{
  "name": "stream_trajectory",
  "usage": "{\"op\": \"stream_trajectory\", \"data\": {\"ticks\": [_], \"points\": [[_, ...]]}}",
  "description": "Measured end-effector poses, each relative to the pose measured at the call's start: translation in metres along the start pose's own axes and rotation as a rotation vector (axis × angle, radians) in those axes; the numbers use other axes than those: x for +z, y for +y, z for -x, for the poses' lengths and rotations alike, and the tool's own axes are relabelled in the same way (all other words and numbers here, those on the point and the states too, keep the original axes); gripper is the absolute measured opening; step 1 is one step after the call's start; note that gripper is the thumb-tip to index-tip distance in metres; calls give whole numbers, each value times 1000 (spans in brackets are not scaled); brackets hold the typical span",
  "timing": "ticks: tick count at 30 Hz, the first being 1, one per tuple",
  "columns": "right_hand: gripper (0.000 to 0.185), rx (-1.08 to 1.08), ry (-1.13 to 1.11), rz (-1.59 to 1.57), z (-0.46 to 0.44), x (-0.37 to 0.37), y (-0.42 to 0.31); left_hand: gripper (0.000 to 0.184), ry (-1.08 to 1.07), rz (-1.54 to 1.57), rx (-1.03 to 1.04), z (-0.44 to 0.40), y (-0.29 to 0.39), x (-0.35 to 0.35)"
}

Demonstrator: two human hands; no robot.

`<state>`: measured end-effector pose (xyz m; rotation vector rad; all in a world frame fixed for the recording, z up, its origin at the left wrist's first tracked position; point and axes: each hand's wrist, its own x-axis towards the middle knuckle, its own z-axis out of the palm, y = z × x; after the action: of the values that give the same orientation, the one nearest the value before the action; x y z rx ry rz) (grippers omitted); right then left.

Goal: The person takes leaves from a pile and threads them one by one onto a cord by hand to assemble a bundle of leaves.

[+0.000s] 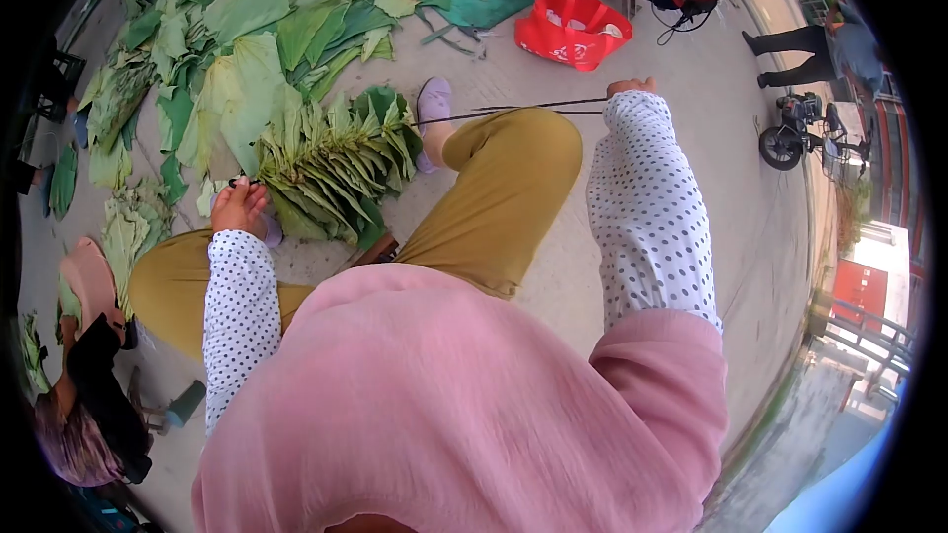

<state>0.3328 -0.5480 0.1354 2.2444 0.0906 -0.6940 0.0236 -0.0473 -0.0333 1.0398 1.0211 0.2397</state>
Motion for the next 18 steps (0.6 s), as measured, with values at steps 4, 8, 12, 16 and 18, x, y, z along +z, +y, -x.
{"op": "stream_trajectory", "data": {"ticks": [4, 8, 12, 16, 18], "points": [[35, -11, -69, -158, -16, 23, -11, 13, -22, -16, 6, 2, 1, 2], [45, 30, -128, -215, -75, 78, -34, 13, -53, -28, 12, 9, 4, 6], [50, -220, -288, -107, -89, 48, -54, 11, -81, -25, 6, 9, 2, 6], [56, -497, -108, -201, -79, -21, -98, 12, -72, -13, 20, 7, 0, 6], [60, -667, -2, -307, -64, -56, -137, 12, -65, -13, 13, 9, 1, 7]]}}
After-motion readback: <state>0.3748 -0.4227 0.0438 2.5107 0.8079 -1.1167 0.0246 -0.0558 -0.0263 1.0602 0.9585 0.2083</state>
